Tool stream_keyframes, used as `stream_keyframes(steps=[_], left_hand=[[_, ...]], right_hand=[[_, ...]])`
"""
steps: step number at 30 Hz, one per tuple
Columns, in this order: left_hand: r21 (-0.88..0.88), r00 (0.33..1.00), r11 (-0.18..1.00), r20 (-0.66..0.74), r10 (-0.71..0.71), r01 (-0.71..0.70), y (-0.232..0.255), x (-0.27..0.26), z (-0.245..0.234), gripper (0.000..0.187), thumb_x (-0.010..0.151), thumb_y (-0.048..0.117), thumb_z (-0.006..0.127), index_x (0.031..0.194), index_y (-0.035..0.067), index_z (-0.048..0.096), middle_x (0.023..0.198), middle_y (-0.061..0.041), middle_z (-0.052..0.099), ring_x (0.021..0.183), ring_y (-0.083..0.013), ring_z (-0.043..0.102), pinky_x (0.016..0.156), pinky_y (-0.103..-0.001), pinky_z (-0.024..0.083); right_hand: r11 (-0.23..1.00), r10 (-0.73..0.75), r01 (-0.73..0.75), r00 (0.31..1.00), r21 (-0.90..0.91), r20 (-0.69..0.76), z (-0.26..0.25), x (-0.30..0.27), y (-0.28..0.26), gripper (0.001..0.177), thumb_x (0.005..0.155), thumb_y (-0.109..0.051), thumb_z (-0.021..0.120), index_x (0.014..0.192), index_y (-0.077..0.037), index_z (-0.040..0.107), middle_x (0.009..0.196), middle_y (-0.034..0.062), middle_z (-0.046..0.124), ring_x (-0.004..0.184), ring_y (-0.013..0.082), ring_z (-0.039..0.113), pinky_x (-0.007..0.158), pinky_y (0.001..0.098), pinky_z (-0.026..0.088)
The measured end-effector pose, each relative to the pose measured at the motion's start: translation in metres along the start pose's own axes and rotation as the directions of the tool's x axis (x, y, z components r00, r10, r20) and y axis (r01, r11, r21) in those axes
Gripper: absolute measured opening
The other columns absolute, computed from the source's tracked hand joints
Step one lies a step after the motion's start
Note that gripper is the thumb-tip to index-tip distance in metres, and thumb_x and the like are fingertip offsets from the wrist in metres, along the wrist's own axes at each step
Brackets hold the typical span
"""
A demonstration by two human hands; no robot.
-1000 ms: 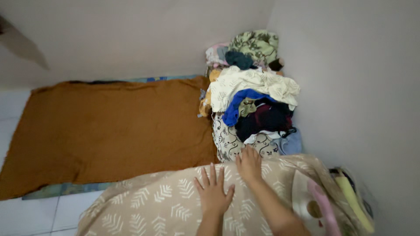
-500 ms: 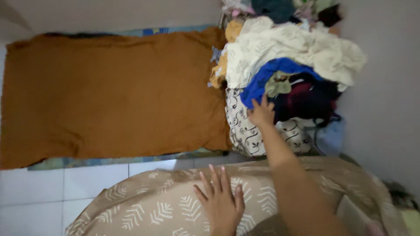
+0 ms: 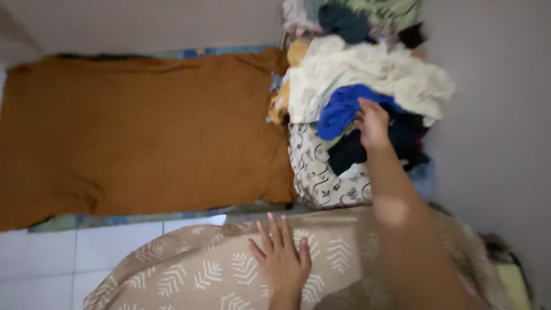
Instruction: The person irons several pieces of clothing on a makeshift ironing board. They handle a light green shirt, a patterned white cloth, and brown shorts, smoothing and pressing each item with a pink iron before folding them and placing them on the floor.
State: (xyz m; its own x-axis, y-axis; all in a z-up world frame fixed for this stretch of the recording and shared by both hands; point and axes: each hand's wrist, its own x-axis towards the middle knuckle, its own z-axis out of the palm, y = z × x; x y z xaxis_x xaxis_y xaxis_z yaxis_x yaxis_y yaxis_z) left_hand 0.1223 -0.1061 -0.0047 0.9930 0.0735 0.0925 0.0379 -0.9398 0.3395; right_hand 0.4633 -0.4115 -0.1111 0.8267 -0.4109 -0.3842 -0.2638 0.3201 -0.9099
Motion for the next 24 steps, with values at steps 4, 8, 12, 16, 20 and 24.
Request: stream_keyframes(steps=[4, 8, 12, 16, 20, 24], left_hand=[[-0.010, 1.000, 1.000, -0.010, -0.022, 0.022, 0.001, -0.001, 0.002, 0.075, 0.088, 0.050, 0.050, 0.151, 0.012, 0.037, 0.163, -0.015, 0.024, 0.150, -0.0426, 0.014, 0.113, -0.070, 0.005], [-0.055, 0.999, 0.998, 0.023, -0.024, 0.025, -0.005, -0.006, 0.004, 0.081, 0.086, 0.052, 0.053, 0.152, 0.008, 0.034, 0.163, -0.015, 0.023, 0.151, -0.0408, 0.012, 0.115, -0.068, 0.003], [-0.258, 0.996, 0.966, -0.092, 0.003, -0.027, -0.017, -0.018, 0.008, 0.084, 0.082, 0.051, 0.060, 0.150, 0.005, 0.039, 0.161, -0.020, 0.025, 0.151, -0.0428, 0.012, 0.118, -0.063, 0.006], [-0.480, 0.993, 0.877, -0.101, -0.067, 0.010, -0.028, -0.047, 0.014, 0.077, 0.080, 0.038, 0.068, 0.145, 0.002, 0.047, 0.161, -0.020, 0.030, 0.153, -0.0432, 0.017, 0.123, -0.055, 0.016], [-0.740, 0.972, 0.667, -0.085, -0.221, 0.087, -0.009, -0.057, -0.023, 0.052, 0.090, 0.024, 0.066, 0.139, 0.008, 0.059, 0.165, -0.013, 0.035, 0.152, -0.0409, 0.022, 0.123, -0.051, 0.021], [-0.901, 0.938, 0.409, -0.255, -0.236, -0.142, 0.039, -0.084, -0.110, 0.053, 0.088, 0.019, 0.065, 0.140, 0.008, 0.056, 0.154, -0.011, 0.047, 0.147, -0.0351, 0.037, 0.118, -0.048, 0.036]], right_hand=[[0.984, -0.178, 0.176, 0.979, 0.024, 0.102, 0.003, -0.037, -0.115, 0.022, 0.100, -0.017, 0.067, 0.120, -0.012, 0.075, 0.105, 0.0023, 0.065, 0.093, 0.0182, 0.054, 0.082, 0.0358, 0.042], [0.962, -0.272, 0.265, 0.953, 0.064, 0.134, 0.007, -0.105, -0.202, 0.025, 0.098, -0.013, 0.062, 0.123, -0.012, 0.069, 0.117, 0.0027, 0.067, 0.109, 0.0184, 0.060, 0.096, 0.0379, 0.047], [0.856, -0.488, 0.376, 0.815, 0.356, 0.312, 0.007, -0.182, -0.301, 0.035, 0.100, -0.004, 0.054, 0.133, -0.007, 0.064, 0.126, 0.0069, 0.066, 0.120, 0.0211, 0.062, 0.113, 0.0421, 0.045], [0.747, -0.655, 0.449, 0.620, 0.490, 0.432, -0.001, -0.291, -0.388, 0.039, 0.106, 0.000, 0.051, 0.145, -0.003, 0.055, 0.136, 0.0105, 0.062, 0.129, 0.0234, 0.060, 0.118, 0.0436, 0.043], [0.678, -0.735, 0.529, 0.466, 0.510, 0.493, -0.015, -0.432, -0.414, 0.044, 0.108, 0.002, 0.051, 0.151, 0.000, 0.050, 0.141, 0.0127, 0.057, 0.133, 0.0262, 0.057, 0.123, 0.0485, 0.043], [0.684, -0.713, 0.428, 0.563, 0.590, 0.418, -0.030, -0.555, -0.340, 0.052, 0.099, 0.002, 0.052, 0.151, 0.005, 0.045, 0.150, 0.0177, 0.053, 0.140, 0.0349, 0.054, 0.123, 0.0514, 0.040]])
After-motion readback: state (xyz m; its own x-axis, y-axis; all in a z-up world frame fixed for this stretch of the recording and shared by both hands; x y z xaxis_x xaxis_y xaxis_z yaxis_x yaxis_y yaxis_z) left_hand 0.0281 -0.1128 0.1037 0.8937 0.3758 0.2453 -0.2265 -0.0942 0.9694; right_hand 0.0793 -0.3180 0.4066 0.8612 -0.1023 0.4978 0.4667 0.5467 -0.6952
